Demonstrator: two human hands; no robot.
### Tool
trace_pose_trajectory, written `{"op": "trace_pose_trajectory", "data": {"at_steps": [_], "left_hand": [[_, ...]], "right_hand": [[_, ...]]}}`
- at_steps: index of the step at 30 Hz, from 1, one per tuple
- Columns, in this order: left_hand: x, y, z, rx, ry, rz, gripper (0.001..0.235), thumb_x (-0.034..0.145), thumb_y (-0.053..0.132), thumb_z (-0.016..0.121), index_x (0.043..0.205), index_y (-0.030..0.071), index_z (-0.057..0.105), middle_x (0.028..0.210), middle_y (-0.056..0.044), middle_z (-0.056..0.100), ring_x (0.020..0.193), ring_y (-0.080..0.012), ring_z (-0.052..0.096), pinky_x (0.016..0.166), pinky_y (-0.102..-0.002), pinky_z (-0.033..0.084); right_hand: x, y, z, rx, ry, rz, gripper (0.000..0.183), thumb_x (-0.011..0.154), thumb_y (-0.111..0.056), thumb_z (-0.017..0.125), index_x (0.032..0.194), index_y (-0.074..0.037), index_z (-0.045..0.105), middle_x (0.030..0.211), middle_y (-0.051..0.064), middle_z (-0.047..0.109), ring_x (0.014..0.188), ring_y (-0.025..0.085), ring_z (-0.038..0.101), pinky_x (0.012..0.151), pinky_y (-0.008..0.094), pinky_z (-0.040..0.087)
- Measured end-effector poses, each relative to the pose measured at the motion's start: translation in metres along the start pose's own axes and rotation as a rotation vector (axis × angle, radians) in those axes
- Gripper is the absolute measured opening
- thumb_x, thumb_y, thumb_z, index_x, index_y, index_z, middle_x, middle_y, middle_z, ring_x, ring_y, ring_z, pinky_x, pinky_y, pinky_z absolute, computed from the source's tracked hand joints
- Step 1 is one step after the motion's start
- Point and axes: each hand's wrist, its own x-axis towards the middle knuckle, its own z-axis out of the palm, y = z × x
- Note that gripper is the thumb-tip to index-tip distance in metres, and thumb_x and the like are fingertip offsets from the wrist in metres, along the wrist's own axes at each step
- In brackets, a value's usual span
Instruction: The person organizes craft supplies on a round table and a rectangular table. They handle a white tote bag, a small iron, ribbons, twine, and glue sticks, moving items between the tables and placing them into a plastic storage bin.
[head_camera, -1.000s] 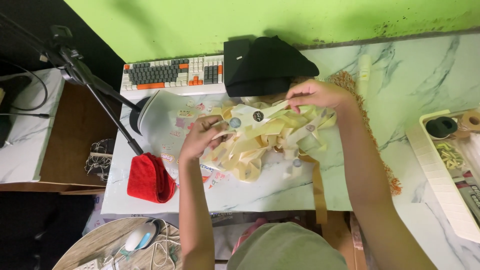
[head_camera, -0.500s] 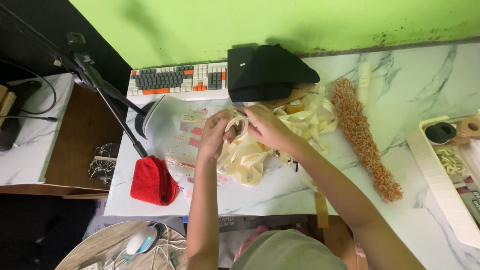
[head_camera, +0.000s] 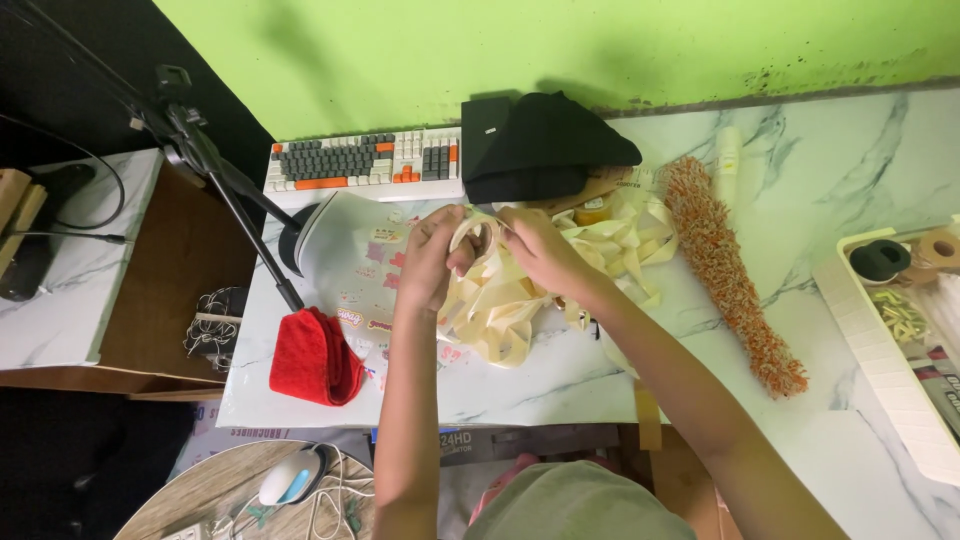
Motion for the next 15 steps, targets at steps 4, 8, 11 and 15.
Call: {"op": "trace_pose_trajectory", "data": {"at_steps": [4, 8, 11, 15], "left_hand": [[-0.007, 0.011, 0.006, -0.05, 0.071, 0.016, 0.04, 0.111, 0.032, 0.049, 0.098, -0.003, 0.064, 0.057, 0.001, 0.044, 0.053, -0.0105, 0.044, 0.057, -0.026, 0.037], [0.0, 0.013, 0.0, -0.341, 0.026, 0.147, 0.033, 0.107, 0.023, 0.043, 0.115, -0.005, 0.057, 0.086, -0.008, 0.058, 0.083, -0.0193, 0.056, 0.085, -0.036, 0.046], [0.001, 0.017, 0.005, -0.287, -0.036, 0.225, 0.034, 0.102, 0.013, 0.043, 0.127, -0.008, 0.051, 0.106, -0.013, 0.062, 0.103, -0.0227, 0.059, 0.104, -0.04, 0.045], [-0.002, 0.021, 0.025, -0.152, -0.042, 0.264, 0.032, 0.103, 0.006, 0.046, 0.134, -0.002, 0.043, 0.12, -0.013, 0.063, 0.121, -0.0243, 0.062, 0.118, -0.04, 0.041]], "right_hand": [[0.0, 0.016, 0.003, -0.009, 0.059, -0.031, 0.01, 0.096, 0.004, 0.05, 0.099, -0.001, 0.058, 0.086, 0.014, 0.065, 0.086, 0.033, 0.065, 0.083, 0.042, 0.05], [-0.008, 0.013, 0.01, 0.011, -0.094, -0.06, 0.029, 0.093, 0.006, 0.049, 0.115, -0.003, 0.064, 0.101, 0.017, 0.069, 0.095, 0.033, 0.068, 0.086, 0.043, 0.052], [-0.018, 0.01, 0.018, 0.067, -0.3, 0.131, 0.035, 0.094, 0.005, 0.049, 0.125, -0.005, 0.063, 0.109, 0.016, 0.069, 0.1, 0.03, 0.068, 0.089, 0.041, 0.052], [-0.026, 0.011, 0.023, 0.152, -0.477, -0.135, 0.043, 0.091, 0.007, 0.049, 0.131, -0.002, 0.063, 0.128, 0.017, 0.066, 0.123, 0.031, 0.061, 0.108, 0.041, 0.043]]}}
